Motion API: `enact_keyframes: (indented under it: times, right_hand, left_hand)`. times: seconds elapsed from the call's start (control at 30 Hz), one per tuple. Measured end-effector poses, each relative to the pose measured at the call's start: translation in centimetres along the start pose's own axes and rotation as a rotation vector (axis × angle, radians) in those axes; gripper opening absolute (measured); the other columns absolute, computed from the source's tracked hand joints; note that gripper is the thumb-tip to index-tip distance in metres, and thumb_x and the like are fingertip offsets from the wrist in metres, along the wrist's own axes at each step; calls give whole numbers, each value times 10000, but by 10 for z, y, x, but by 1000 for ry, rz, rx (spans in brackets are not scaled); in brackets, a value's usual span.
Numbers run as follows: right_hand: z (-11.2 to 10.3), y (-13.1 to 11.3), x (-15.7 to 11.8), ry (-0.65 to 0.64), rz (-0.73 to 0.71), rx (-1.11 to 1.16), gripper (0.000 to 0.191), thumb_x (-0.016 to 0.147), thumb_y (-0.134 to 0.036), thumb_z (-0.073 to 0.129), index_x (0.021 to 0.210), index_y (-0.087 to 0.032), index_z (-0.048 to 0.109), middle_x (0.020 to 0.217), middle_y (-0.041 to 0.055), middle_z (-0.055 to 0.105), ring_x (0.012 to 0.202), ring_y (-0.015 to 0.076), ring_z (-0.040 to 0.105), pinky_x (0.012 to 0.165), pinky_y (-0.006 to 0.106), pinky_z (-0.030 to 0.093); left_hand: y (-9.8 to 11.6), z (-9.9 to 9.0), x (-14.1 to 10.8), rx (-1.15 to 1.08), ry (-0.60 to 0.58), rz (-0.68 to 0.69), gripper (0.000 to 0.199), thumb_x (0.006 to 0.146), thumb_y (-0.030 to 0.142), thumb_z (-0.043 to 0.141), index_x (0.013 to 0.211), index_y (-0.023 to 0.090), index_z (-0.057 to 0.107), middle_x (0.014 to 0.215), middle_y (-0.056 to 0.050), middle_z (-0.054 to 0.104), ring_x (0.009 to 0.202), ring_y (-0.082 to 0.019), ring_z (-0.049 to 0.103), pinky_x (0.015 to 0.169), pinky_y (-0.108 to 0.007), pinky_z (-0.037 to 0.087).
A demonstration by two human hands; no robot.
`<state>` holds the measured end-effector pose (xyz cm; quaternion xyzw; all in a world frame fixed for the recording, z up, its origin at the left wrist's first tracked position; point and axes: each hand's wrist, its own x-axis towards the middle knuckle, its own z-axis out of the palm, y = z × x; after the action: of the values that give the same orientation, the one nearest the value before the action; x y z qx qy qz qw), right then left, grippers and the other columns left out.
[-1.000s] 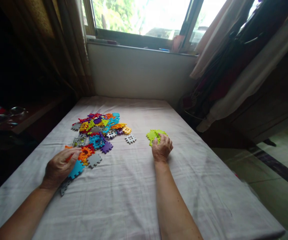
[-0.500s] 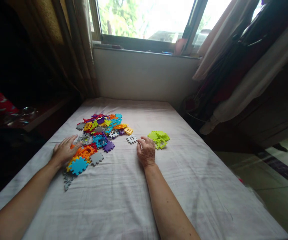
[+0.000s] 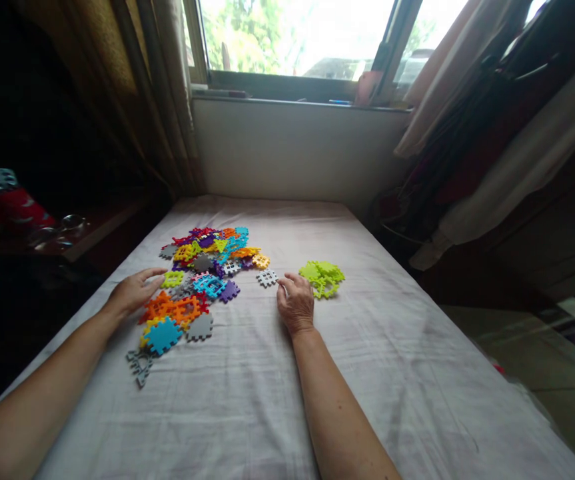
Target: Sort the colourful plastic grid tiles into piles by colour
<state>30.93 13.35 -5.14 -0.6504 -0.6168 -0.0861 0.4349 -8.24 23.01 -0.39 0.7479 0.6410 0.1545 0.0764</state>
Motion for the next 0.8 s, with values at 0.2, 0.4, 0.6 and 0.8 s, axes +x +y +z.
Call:
enact_keyframes:
  times: [0.2,0.4,0.6,0.8]
  right_hand:
    - [2,3,-1,43,-17,18,215,846,-197,562,893,-225,770,1077,83,739,1006,243,615,915,383,472]
    - [4,7,-2,42,-27,44,214,847,-188,558,892,-223,764,1068,82,734,992,242,608,921,389,469]
    - [5,7,-2,37,-23,51,210,846,-184,558,891,-221,760,1066,83,732,997,244,609,933,391,469]
    - [3,6,-2,33,-24,35,213,839,-170,558,886,-220,760,1064,77,735,995,235,614,931,378,473]
  left_hand:
    - [-8,-7,32,207,-133,-14,541,743,555,616,1180,256,724,1352,-100,670,1263,-347,598,1023,-419,467]
    - [-3,-11,40,311,-273,6,619,766,594,637,1328,334,636,1473,-75,579,1367,-347,504,1102,-478,374]
    - [2,-11,41,358,-309,6,664,765,617,662,1373,361,588,1537,-77,511,1428,-353,428,1136,-514,321]
    - [3,-12,41,358,-299,-18,643,748,615,681,1314,311,636,1460,-92,589,1357,-357,512,1084,-471,389]
